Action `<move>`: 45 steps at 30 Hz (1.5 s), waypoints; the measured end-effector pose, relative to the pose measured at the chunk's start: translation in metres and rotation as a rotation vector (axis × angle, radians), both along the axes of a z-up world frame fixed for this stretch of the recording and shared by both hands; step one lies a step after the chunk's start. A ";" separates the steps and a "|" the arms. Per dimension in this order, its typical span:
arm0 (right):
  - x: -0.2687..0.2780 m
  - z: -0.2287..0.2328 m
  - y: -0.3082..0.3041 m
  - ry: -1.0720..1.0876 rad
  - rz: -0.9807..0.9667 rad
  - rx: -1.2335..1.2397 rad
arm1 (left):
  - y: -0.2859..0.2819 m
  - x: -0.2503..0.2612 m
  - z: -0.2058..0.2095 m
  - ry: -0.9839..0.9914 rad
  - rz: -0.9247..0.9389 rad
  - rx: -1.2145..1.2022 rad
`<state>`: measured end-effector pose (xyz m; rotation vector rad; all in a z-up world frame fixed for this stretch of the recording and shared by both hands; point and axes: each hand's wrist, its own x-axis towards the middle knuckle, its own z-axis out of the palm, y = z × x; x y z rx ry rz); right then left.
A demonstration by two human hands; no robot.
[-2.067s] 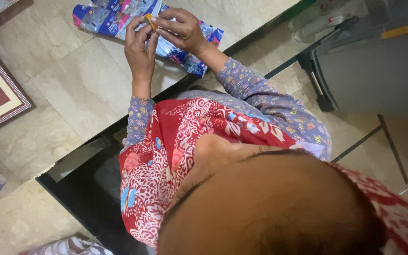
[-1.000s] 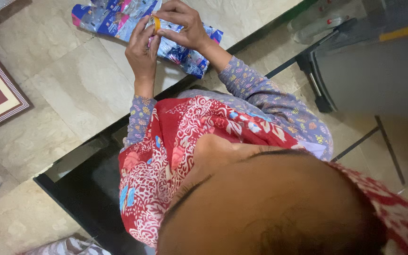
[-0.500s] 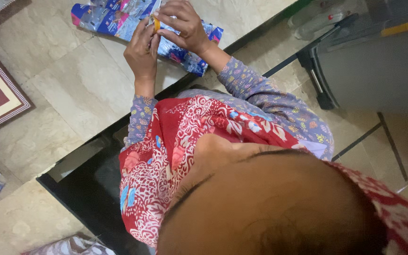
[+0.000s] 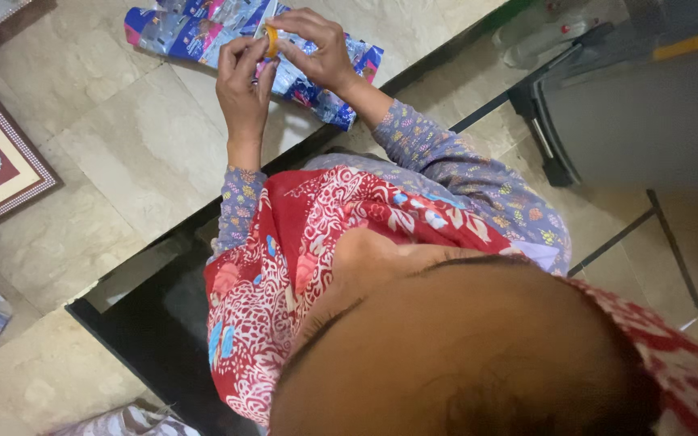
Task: The person folds a rectangular item wrapped in patterned paper on a table, then uses scissors to cut a piece of clear tape and applies it to secure the folded edges. The person repeats the taping process to finish securing the package.
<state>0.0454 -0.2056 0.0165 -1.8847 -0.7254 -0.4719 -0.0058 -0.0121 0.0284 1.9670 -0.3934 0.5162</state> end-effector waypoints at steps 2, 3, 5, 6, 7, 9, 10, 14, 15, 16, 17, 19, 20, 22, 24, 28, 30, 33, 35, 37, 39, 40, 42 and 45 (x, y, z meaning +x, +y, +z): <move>0.002 -0.001 -0.001 0.076 0.035 0.030 | 0.000 -0.001 -0.003 0.053 -0.020 -0.032; 0.002 0.000 -0.003 0.067 0.050 0.020 | -0.001 -0.003 -0.004 0.065 -0.014 -0.036; 0.000 0.001 -0.003 0.047 0.083 0.007 | 0.001 -0.004 -0.007 0.041 -0.008 -0.034; 0.000 0.003 -0.001 0.018 0.085 -0.008 | 0.000 -0.004 -0.008 0.008 -0.007 -0.034; 0.001 0.004 0.000 -0.012 0.087 -0.023 | -0.001 -0.004 -0.009 -0.026 -0.007 -0.034; 0.000 0.005 0.003 -0.033 0.088 -0.040 | 0.001 -0.003 -0.010 0.011 -0.019 -0.041; 0.001 0.005 0.004 -0.025 0.088 -0.043 | 0.002 -0.002 -0.010 0.028 -0.025 -0.044; 0.002 0.005 0.009 -0.019 0.064 -0.064 | 0.005 -0.001 -0.012 0.070 -0.013 -0.041; 0.002 0.005 0.009 -0.014 0.066 -0.062 | 0.005 -0.002 -0.012 0.068 -0.011 -0.043; 0.001 0.005 0.008 -0.009 0.068 -0.061 | 0.004 -0.002 -0.012 0.065 -0.010 -0.046; 0.001 0.005 0.008 -0.004 0.069 -0.061 | 0.004 -0.002 -0.012 0.067 -0.009 -0.041; 0.000 0.006 0.007 -0.041 0.067 -0.061 | 0.005 -0.003 -0.012 0.070 -0.007 -0.032; 0.000 0.008 0.006 -0.061 0.067 -0.063 | 0.004 -0.003 -0.012 0.063 -0.007 -0.026; -0.001 0.011 0.005 -0.094 0.061 -0.064 | 0.004 -0.002 -0.011 0.048 -0.006 -0.014; -0.002 0.013 0.005 -0.109 0.054 -0.075 | 0.002 -0.002 -0.011 0.055 0.026 0.027; -0.002 0.015 0.005 -0.183 0.046 -0.139 | 0.001 -0.005 -0.011 0.022 0.078 0.091; -0.001 0.016 0.004 -0.233 0.041 -0.174 | -0.003 -0.007 -0.012 0.082 0.108 0.079; 0.000 0.015 0.004 -0.282 0.026 -0.209 | -0.006 -0.008 -0.014 0.073 0.141 0.105; 0.000 0.012 0.002 -0.331 0.017 -0.230 | -0.010 -0.007 -0.013 0.092 0.137 0.080; -0.002 0.007 0.000 -0.146 0.055 -0.137 | -0.015 -0.005 -0.012 0.167 0.104 0.000; -0.001 0.001 -0.002 -0.026 0.083 -0.023 | -0.015 -0.005 -0.009 0.104 0.049 0.032; 0.002 -0.001 -0.004 0.003 0.094 0.041 | -0.017 -0.006 -0.007 0.073 0.022 0.046; 0.007 -0.004 -0.010 0.083 0.100 0.122 | -0.021 -0.006 -0.003 0.102 0.019 0.035; 0.009 -0.001 -0.018 0.170 0.113 0.130 | -0.030 -0.008 0.003 0.090 0.047 0.031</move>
